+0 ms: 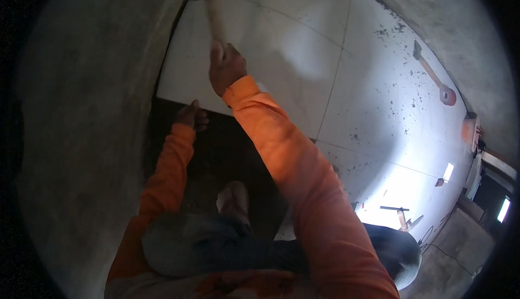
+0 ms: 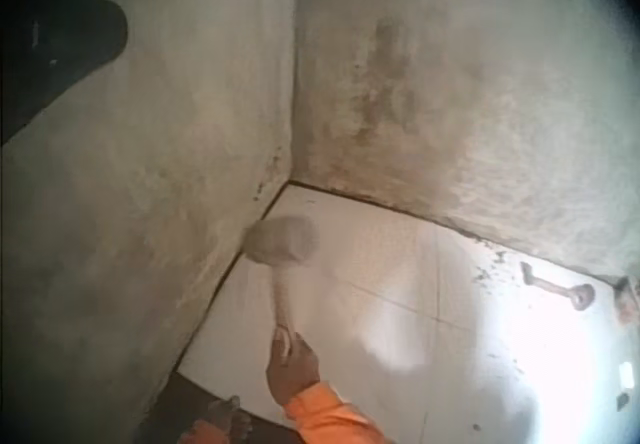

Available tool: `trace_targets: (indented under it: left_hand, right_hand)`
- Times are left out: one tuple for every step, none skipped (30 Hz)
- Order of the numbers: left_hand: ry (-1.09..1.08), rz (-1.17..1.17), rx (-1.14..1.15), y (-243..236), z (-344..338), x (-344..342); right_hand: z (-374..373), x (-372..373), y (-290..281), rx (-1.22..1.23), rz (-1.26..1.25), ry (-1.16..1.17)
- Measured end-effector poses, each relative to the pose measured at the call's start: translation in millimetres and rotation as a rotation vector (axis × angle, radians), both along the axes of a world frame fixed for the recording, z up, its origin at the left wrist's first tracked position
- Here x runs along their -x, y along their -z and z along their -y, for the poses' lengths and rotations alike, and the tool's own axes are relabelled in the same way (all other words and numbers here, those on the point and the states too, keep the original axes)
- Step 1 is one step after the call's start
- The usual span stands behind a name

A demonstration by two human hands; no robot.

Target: The person positions white tiles onto a prepared base, using a rubber mallet to tap them into place and a scraper to level the surrounding mortar.

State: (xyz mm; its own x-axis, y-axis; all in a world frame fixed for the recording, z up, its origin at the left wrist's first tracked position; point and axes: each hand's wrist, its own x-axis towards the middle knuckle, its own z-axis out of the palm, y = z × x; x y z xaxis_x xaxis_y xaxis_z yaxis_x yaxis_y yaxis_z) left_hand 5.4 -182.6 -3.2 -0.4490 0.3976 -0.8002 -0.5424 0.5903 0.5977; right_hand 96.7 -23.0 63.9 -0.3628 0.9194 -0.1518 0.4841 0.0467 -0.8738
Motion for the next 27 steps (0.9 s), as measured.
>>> trace_targets:
  left_hand:
    - [0.000,0.003,-0.007,-2.1,-1.6,2.3]
    - [-0.008,-0.005,0.000,-4.9,-0.3,3.4]
    - [0.010,-0.006,0.018,-7.2,1.5,2.9]
    - [0.032,-0.010,0.039,-8.3,1.8,7.0]
    - [0.022,-0.020,0.042,-8.8,2.4,12.2]
    - [0.031,-0.015,0.033,-7.2,5.4,10.4]
    - [0.040,-0.011,0.024,-5.7,8.1,8.9]
    - [0.030,-0.009,0.034,-4.1,9.8,8.0]
    - [0.054,0.008,0.023,-4.4,6.2,9.3]
    - [0.079,0.023,0.010,-5.1,3.2,9.7]
    - [0.078,0.020,0.006,-5.9,1.7,7.3]
    - [0.061,0.000,0.007,-5.1,7.2,10.9]
    - [0.044,-0.007,0.010,-3.6,11.3,7.8]
    - [0.037,-0.007,0.020,-2.1,14.2,7.4]
    - [0.032,0.005,0.033,-0.7,12.2,7.8]
    - [0.031,0.014,0.041,-1.7,6.8,5.9]
    - [0.033,0.019,0.031,-1.3,2.8,2.5]
    - [0.043,0.041,0.009,1.3,2.2,2.6]
    - [0.052,0.057,-0.008,1.7,4.7,7.5]
    - [0.037,0.042,0.010,0.8,12.4,12.4]
    - [0.014,0.032,0.023,-2.7,13.2,12.2]
    - [0.002,0.028,0.029,-6.3,11.1,8.4]
    - [0.006,0.036,0.025,-7.5,10.9,2.5]
    - [-0.040,0.064,0.025,-13.7,9.2,0.3]
    - [-0.085,0.101,0.016,-17.8,3.2,-5.7]
    - [-0.090,0.091,0.018,-22.9,4.0,-10.7]
    - [-0.116,0.152,-0.017,-27.2,-4.1,-25.3]
  right_hand:
    - [3.9,2.9,3.5,0.046,-0.054,0.132]
    - [-1.0,-0.4,6.2,0.054,-0.061,0.123]
    - [-10.7,-7.9,4.1,-0.005,0.089,-0.006]
    - [-15.8,-5.2,-0.9,-0.063,0.235,-0.133]
    - [-13.2,2.8,-4.2,-0.062,0.225,-0.142]
    - [-6.8,5.0,-11.1,-0.034,0.104,-0.055]
    - [-0.9,7.9,-13.8,-0.004,-0.017,0.034]
    - [5.2,12.4,-0.1,0.072,0.037,0.093]
    - [-5.9,14.5,1.2,0.071,0.035,0.089]
    - [-24.6,14.6,2.9,-0.018,0.162,-0.061]
    - [-38.4,15.1,4.5,-0.108,0.288,-0.209]
    - [-43.5,28.3,-13.7,-0.129,0.202,-0.242]
    - [-35.1,35.4,-14.2,-0.119,0.200,-0.251]
    - [-22.0,45.6,-13.9,-0.064,0.058,-0.071]
    - [-16.4,51.0,-14.7,-0.019,-0.077,0.115]
    - [-24.8,49.3,0.5,0.026,0.105,0.074]
    - [-47.2,44.8,12.2,0.017,0.109,0.077]
    - [-70.6,39.8,18.2,-0.100,0.262,-0.124]
    - [-84.0,35.1,20.1,-0.212,0.407,-0.327]
    - [-82.9,29.8,-2.6,-0.024,0.330,-0.298]
    - [-83.1,14.1,-33.8,0.152,0.267,-0.262]
    - [-85.1,-12.6,-35.1,-0.053,0.344,-0.177]
    - [-86.8,-38.7,-34.8,-0.247,0.442,-0.075]
    - [-96.2,-77.1,-20.8,-0.432,0.510,-0.034]
    - [-103.4,-128.0,-12.3,-0.721,0.732,-0.112]
    - [-98.8,-166.8,-17.6,-0.548,0.940,-0.078]
    - [-100.2,-230.1,-2.5,-0.735,0.979,0.017]
